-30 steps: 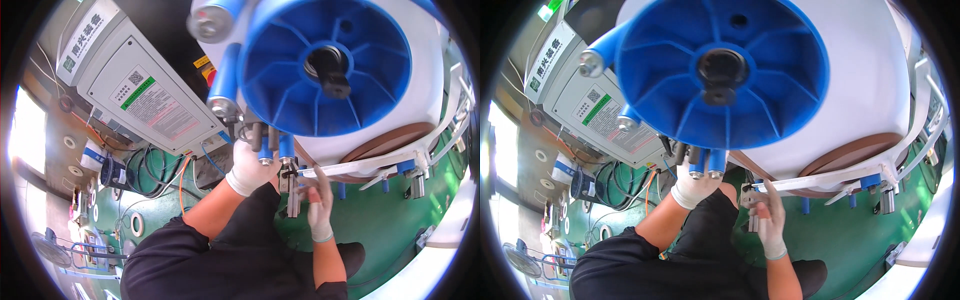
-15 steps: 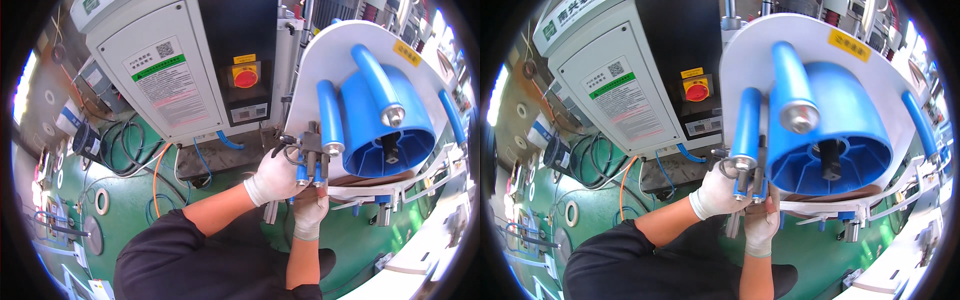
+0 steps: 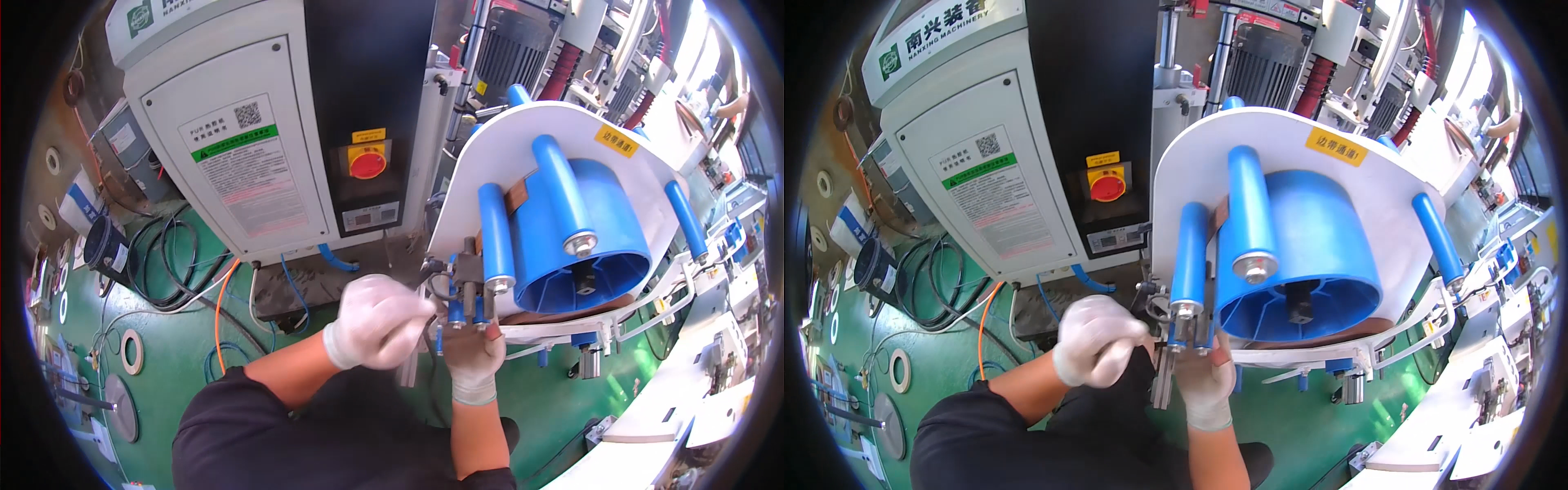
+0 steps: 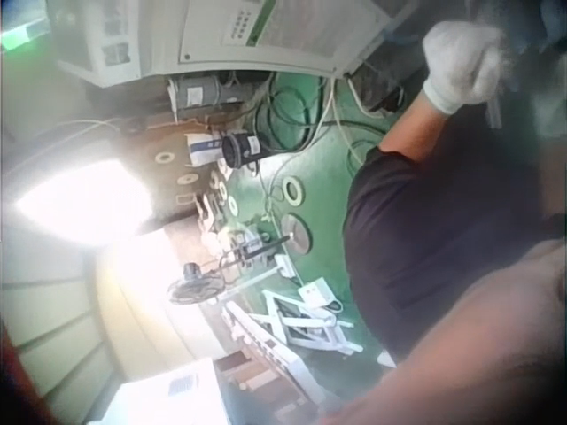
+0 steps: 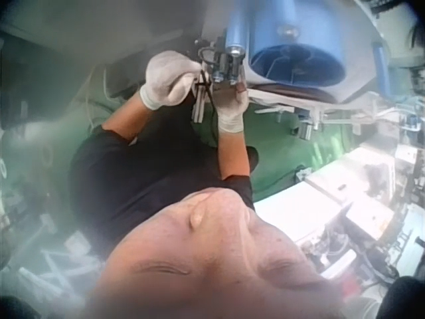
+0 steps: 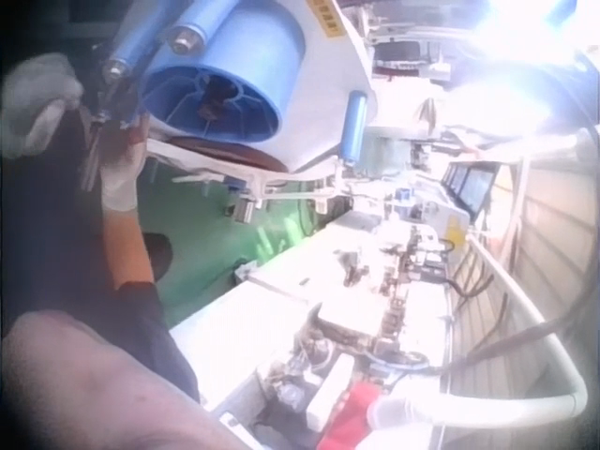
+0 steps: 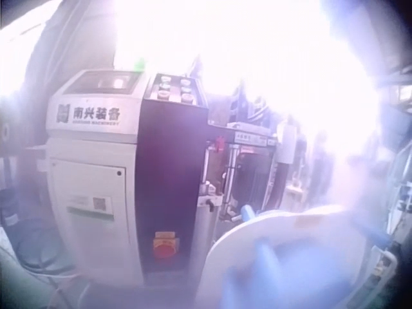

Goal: The person prepares a roll of edge banding material and feeds it into an industrial edge-banding machine.

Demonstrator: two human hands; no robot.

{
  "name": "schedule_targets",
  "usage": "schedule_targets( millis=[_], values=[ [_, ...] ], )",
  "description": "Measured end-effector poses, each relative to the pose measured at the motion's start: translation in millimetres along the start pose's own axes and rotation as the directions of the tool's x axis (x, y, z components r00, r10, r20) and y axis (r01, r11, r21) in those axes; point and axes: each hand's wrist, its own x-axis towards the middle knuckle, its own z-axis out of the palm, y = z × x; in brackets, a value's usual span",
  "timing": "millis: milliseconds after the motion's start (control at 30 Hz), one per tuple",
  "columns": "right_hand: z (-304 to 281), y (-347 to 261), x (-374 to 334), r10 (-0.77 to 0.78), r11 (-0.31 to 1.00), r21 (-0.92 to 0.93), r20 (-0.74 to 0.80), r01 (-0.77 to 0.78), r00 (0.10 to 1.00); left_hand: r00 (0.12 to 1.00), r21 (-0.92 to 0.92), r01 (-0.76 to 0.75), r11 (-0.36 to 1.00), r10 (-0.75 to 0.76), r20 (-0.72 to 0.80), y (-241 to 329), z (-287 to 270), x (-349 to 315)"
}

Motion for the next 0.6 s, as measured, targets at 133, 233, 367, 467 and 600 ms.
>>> schedule_targets(
  millis=[133,233,367,467,600],
  values=[
    [-9,1,4,-0.054,0.998,-0.04,-0.078,0.051,0.995,0.994,-0.108,-0.062,0.992,0.071,0.085,17,-31,55],
    [5,2,7,-0.007,0.998,0.062,-0.13,0.015,0.991,0.968,0.048,-0.208,0.977,0.199,0.153,4,-34,120],
    [22,-4,11,-0.034,0.999,-0.001,-0.137,0.034,0.99,0.828,0.038,-0.438,0.898,0.386,0.406,-17,-16,199],
    [18,-3,10,-0.036,0.996,0.079,-0.157,0.048,0.987,0.824,-0.109,-0.303,0.947,0.318,0.469,-20,3,218],
    [35,-10,14,-0.01,0.999,0.029,-0.126,0.014,0.992,0.789,-0.151,-0.275,0.949,0.313,0.528,-26,-6,218]
  ],
)
